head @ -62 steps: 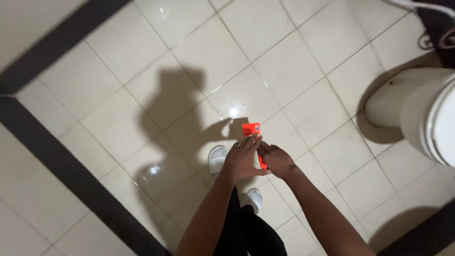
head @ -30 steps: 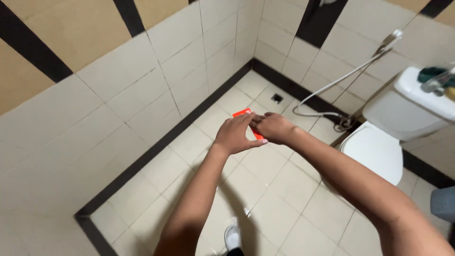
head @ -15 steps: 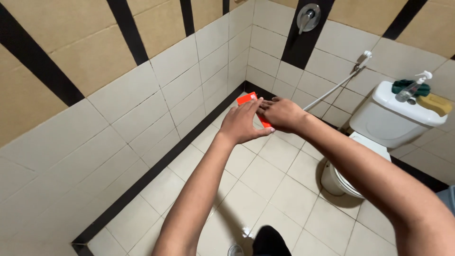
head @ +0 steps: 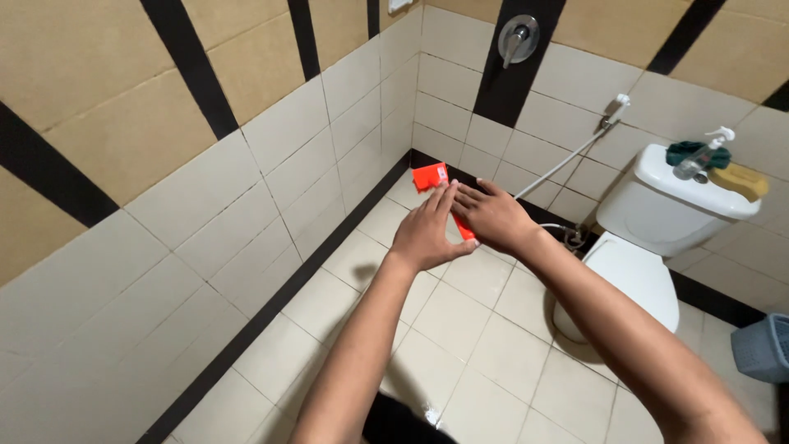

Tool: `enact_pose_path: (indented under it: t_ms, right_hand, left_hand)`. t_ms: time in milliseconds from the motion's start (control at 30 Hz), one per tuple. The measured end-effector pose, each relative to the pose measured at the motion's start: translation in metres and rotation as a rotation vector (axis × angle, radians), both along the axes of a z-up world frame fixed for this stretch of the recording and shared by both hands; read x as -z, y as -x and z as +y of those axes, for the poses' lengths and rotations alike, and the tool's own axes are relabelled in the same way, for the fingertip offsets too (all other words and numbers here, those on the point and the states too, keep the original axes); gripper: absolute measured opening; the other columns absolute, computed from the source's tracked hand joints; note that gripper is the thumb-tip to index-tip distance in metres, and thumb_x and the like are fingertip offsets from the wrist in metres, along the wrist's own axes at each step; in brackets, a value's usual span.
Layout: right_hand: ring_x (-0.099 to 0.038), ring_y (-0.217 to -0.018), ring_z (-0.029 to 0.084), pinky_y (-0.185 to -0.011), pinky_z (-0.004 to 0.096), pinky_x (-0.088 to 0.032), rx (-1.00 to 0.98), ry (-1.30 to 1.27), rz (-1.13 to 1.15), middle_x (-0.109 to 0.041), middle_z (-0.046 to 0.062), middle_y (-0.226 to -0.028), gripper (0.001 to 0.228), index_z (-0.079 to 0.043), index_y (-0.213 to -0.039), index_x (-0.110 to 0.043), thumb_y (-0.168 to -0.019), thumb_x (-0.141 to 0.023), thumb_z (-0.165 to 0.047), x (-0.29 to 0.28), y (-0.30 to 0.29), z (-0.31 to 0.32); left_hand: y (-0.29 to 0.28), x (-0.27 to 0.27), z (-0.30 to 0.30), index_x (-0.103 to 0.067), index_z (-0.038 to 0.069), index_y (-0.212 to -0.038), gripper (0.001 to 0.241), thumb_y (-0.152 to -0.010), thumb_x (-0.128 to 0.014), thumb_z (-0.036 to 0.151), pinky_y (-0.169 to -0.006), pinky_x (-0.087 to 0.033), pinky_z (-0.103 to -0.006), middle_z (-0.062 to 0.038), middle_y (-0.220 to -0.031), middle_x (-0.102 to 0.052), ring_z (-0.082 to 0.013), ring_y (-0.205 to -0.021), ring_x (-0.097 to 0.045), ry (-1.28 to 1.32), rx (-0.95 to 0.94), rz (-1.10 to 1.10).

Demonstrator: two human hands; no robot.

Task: The person uses a red squeegee to push water across a tiled floor. They move the squeegee back and forth to gather water into a stream, directing it toward a floor drain near a toilet.

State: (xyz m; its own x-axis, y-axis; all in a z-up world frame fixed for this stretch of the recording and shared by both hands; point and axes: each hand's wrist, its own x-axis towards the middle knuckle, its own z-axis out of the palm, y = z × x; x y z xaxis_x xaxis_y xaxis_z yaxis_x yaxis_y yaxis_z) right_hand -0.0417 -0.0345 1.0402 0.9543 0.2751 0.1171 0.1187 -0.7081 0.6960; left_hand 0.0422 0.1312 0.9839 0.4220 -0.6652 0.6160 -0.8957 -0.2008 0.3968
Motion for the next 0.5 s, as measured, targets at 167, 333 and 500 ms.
enact_pose_path:
  t_ms: [167,333,500]
  right_hand:
    - [-0.041,-0.146,0.02,-0.119,0.044,-0.03,-0.054,-0.032,-0.009,-0.046,0.009,-0.157,0.062,-0.007,-0.147,-0.05,-0.088,-0.059,-0.022,0.012,-0.055,0.001]
    - [-0.045,-0.142,0.021,-0.118,0.045,-0.033,-0.078,-0.127,0.035,-0.048,0.011,-0.155,0.061,-0.005,-0.146,-0.05,-0.087,-0.061,-0.02,0.042,-0.134,0.026]
    - [-0.049,-0.14,0.021,-0.117,0.045,-0.035,-0.164,-0.311,0.005,-0.053,0.011,-0.151,0.061,-0.003,-0.142,-0.052,-0.083,-0.063,-0.016,0.08,-0.201,0.063]
  left_hand:
    - [-0.049,0.008,0.009,-0.021,0.007,-0.162,0.118,-0.076,-0.074,0.067,-0.107,-0.047,-0.0465,-0.02,-0.164,-0.035,-0.0364,-0.143,-0.047,-0.022,0.014,0.061]
    - [-0.12,0.003,0.049,-0.019,0.006,-0.163,0.12,-0.077,-0.07,0.071,-0.109,-0.046,-0.046,-0.023,-0.166,-0.03,-0.0372,-0.142,-0.047,-0.172,-0.012,0.139]
    - [-0.189,0.02,0.088,-0.019,0.006,-0.161,0.121,-0.075,-0.072,0.074,-0.112,-0.041,-0.0483,-0.021,-0.166,-0.027,-0.0352,-0.147,-0.04,-0.351,-0.036,0.115]
